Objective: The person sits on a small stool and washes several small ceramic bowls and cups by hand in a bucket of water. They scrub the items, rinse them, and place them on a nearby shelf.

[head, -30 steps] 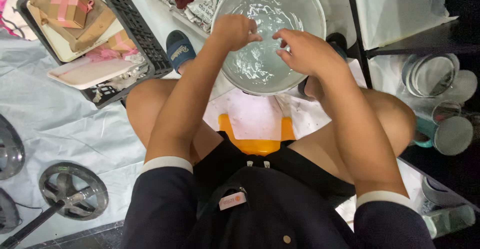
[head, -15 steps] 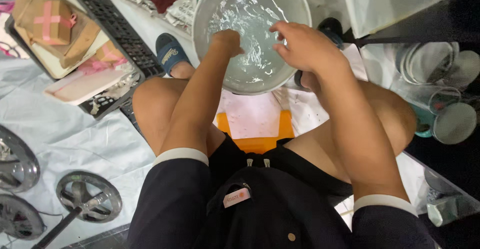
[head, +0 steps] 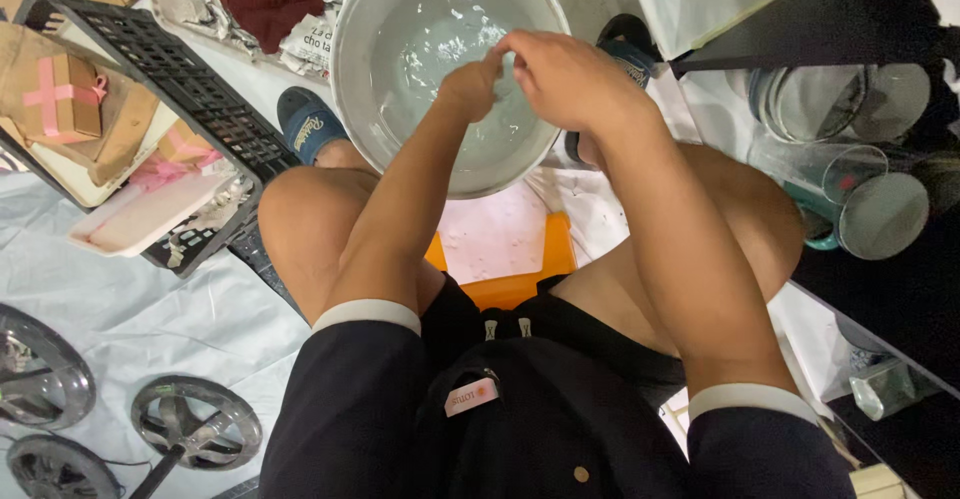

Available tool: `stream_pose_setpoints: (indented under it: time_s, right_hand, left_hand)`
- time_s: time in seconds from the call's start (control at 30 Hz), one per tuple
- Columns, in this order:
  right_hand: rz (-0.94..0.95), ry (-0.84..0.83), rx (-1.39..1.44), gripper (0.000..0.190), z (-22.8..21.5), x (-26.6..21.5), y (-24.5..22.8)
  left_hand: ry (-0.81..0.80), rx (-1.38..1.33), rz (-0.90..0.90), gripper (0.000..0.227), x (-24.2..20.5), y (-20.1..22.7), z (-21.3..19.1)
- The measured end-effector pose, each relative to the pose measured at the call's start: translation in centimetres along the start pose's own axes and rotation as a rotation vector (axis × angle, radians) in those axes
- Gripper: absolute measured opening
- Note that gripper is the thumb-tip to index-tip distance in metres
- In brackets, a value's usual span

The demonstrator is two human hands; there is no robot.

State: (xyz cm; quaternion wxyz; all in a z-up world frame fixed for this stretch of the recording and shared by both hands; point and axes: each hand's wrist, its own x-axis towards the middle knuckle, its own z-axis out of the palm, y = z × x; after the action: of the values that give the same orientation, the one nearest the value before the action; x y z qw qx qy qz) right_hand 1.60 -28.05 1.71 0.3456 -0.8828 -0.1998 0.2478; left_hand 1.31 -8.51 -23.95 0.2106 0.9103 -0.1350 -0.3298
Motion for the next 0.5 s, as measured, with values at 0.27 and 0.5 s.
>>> stream_pose_setpoints:
  time_s: [0.27,0.5]
  right_hand:
    - [-0.09,0.089,0.042,0.029,-0.6,0.0,0.4]
    - [-0.253,0.143,-0.056,0.033,0.9,0.1,-1.8]
  left_hand:
    - [0.296,-0.345,0.232,0.054,-4.5,4.0,-7.8]
    - [0.489,-0.4,0.42,0.045,-11.3,5.2,-12.9]
